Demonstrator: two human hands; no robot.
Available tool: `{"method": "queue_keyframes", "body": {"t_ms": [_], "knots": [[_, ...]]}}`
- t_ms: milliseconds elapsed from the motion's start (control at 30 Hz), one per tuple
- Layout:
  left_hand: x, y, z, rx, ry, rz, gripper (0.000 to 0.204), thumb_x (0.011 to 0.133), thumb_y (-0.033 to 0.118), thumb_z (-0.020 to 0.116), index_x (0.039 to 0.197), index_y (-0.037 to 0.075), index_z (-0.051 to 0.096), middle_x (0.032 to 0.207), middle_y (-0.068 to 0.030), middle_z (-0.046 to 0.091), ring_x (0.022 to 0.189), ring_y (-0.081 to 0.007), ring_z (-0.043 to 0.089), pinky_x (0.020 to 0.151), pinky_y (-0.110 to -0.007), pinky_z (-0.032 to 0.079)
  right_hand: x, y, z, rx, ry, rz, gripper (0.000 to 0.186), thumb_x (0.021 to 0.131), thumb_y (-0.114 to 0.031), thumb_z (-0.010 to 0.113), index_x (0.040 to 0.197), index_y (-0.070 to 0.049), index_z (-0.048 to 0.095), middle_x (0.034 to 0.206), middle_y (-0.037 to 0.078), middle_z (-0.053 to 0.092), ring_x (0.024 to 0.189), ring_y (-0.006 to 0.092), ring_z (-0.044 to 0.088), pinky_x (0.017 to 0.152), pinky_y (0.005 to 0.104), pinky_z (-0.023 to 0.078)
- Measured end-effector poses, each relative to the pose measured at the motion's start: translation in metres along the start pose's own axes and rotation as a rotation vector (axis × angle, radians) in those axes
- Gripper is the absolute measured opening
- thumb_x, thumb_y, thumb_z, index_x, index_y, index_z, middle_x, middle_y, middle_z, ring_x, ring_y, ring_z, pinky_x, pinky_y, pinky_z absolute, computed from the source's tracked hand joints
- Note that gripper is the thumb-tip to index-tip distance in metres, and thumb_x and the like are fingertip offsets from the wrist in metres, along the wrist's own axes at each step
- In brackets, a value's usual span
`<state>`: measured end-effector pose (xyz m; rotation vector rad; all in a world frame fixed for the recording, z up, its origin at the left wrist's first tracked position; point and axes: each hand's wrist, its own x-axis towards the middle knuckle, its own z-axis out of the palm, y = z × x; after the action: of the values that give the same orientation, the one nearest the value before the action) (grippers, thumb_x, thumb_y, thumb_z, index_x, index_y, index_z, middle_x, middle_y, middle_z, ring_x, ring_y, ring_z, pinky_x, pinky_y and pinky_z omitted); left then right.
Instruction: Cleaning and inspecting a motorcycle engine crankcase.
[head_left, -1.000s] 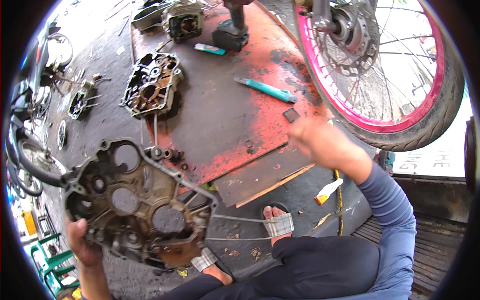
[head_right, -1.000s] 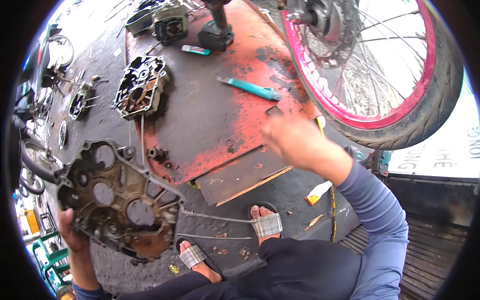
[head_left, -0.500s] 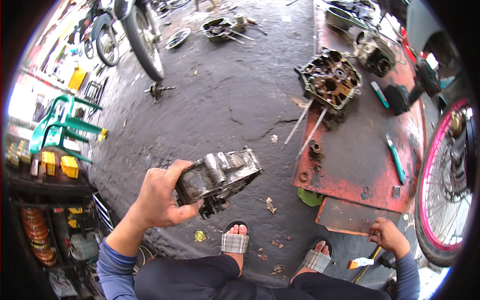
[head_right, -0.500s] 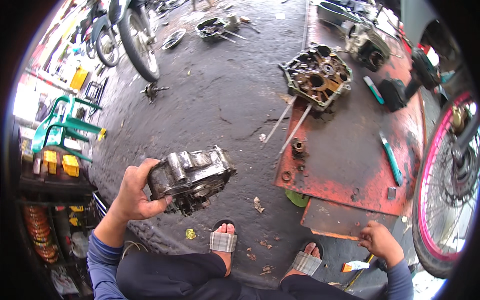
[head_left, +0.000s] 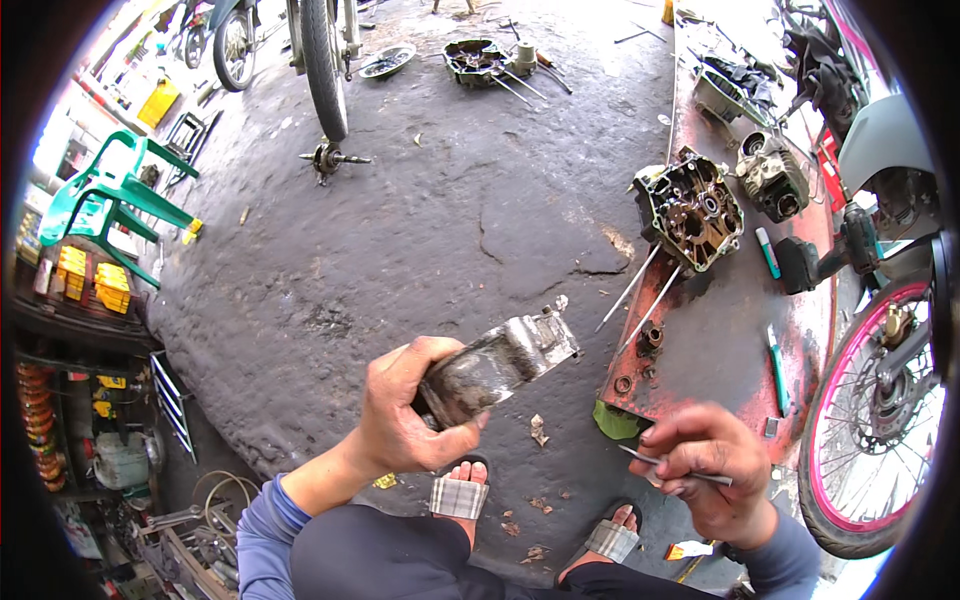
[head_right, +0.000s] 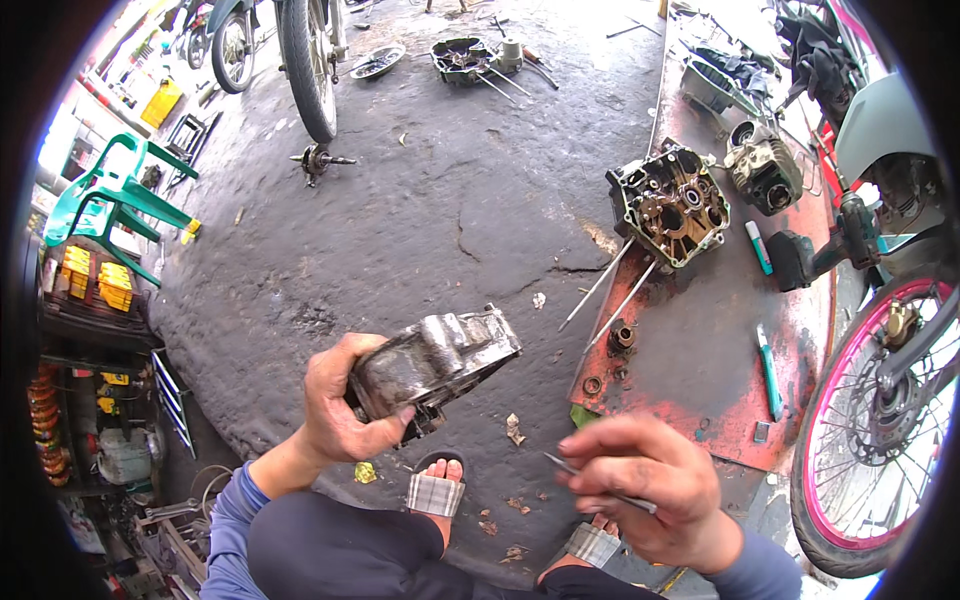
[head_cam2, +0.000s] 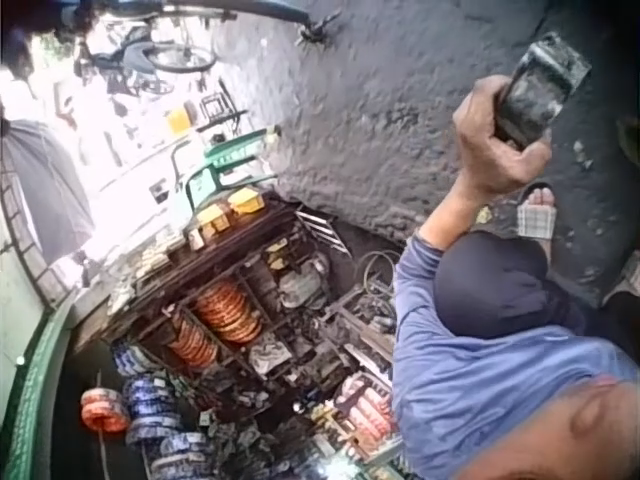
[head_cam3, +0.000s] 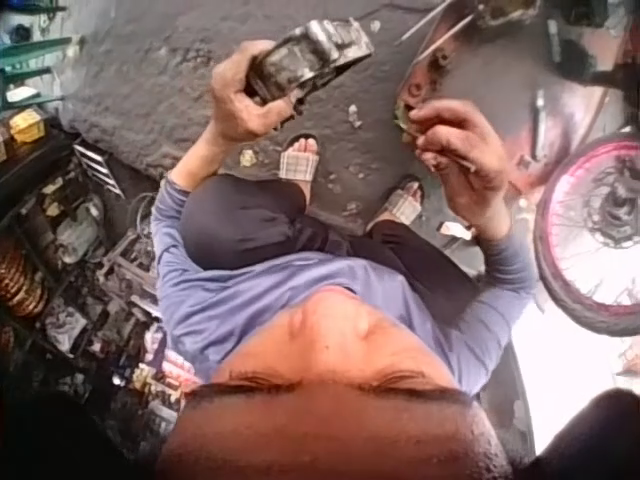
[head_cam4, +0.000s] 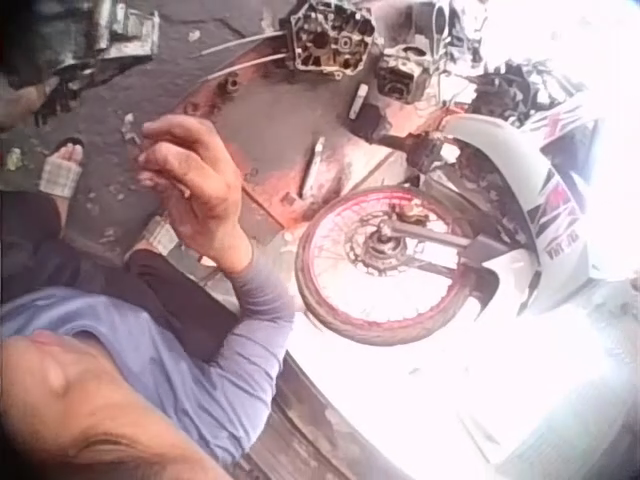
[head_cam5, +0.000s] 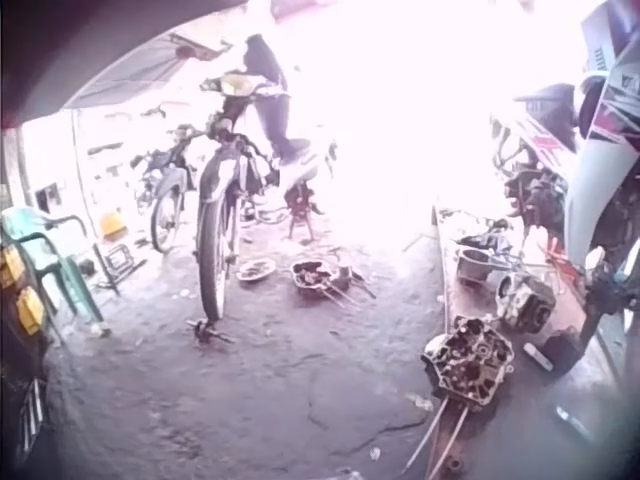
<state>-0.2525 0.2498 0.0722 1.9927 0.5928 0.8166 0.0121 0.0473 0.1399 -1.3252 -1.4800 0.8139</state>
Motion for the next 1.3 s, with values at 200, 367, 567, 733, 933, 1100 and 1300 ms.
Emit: {"method": "queue_keyframes", "body": {"t_ms": [200,367,567,733,933,1100,1300], "knots": [[0.009,0.003,0.01,0.033,-0.088,0.119,0.053,0.065,0.014,0.086,0.111,0.0,0.063,0.09,-0.011,0.071,0.075,-0.0213,0.07,0.07,-0.032,0.055,0.056,0.012,0.066,0.593,0.477,0.163,0.013,0.093,0.007,0.076,0.104,0.003,0.07,0.106,0.016,0.073,0.093,0.0197,0.074,0.082,0.0339,0.065],[0.019,-0.001,0.011,-0.018,-0.192,0.171,0.053,0.061,0.015,0.083,0.109,0.0,0.065,0.086,-0.0117,0.068,0.071,-0.0294,0.066,0.066,-0.037,0.053,0.036,0.018,0.075,0.472,0.621,0.319,0.014,0.09,0.002,0.082,0.099,0.001,0.072,0.092,0.005,0.072,0.083,0.01,0.065,0.071,0.0259,0.053],[0.045,0.003,-0.001,-0.036,-0.443,0.185,0.053,0.062,0.016,0.079,0.111,0.001,0.065,0.088,-0.0122,0.066,0.077,-0.0335,0.061,0.071,-0.043,0.052,0.022,0.015,0.071,0.143,0.545,0.169,0.017,0.086,0.002,0.084,0.097,0.003,0.071,0.092,0.012,0.072,0.085,0.0189,0.069,0.075,0.0307,0.054],[0.043,0.0,0.007,-0.063,-0.516,0.17,0.057,0.065,0.014,0.078,0.118,0.003,0.062,0.096,-0.0129,0.065,0.086,-0.0334,0.059,0.08,-0.045,0.049,0.022,0.005,0.092,0.246,0.717,0.182,0.01,0.089,0.001,0.082,0.095,0.003,0.074,0.092,0.011,0.073,0.083,0.0161,0.067,0.073,0.0292,0.053],[0.044,-0.008,0.032,-0.044,-0.548,0.261,0.063,0.063,0.019,0.085,0.121,0.005,0.064,0.094,-0.0099,0.066,0.082,-0.0315,0.06,0.075,-0.044,0.051,-0.002,0.014,0.097,0.391,0.918,0.304,0.009,0.092,0.0,0.08,0.096,0.003,0.073,0.093,0.009,0.071,0.08,0.0107,0.063,0.069,0.0246,0.049],[0.044,-0.009,0.044,-0.023,-0.533,0.272,0.067,0.063,0.02,0.088,0.123,0.005,0.063,0.089,-0.0101,0.065,0.076,-0.0297,0.062,0.066,-0.041,0.052,-0.008,0.015,0.103,0.386,1.038,0.266,0.009,0.094,-0.001,0.078,0.096,0.005,0.071,0.09,0.008,0.069,0.076,0.0093,0.061,0.066,0.0236,0.047],[0.042,-0.009,0.05,-0.01,-0.506,0.246,0.068,0.063,0.017,0.088,0.125,0.005,0.062,0.087,-0.011,0.065,0.073,-0.0303,0.064,0.065,-0.041,0.053,-0.005,0.007,0.105,0.336,1.102,0.336,0.007,0.098,-0.001,0.073,0.097,0.006,0.071,0.089,0.009,0.07,0.074,0.0095,0.063,0.064,0.0236,0.05]]}}
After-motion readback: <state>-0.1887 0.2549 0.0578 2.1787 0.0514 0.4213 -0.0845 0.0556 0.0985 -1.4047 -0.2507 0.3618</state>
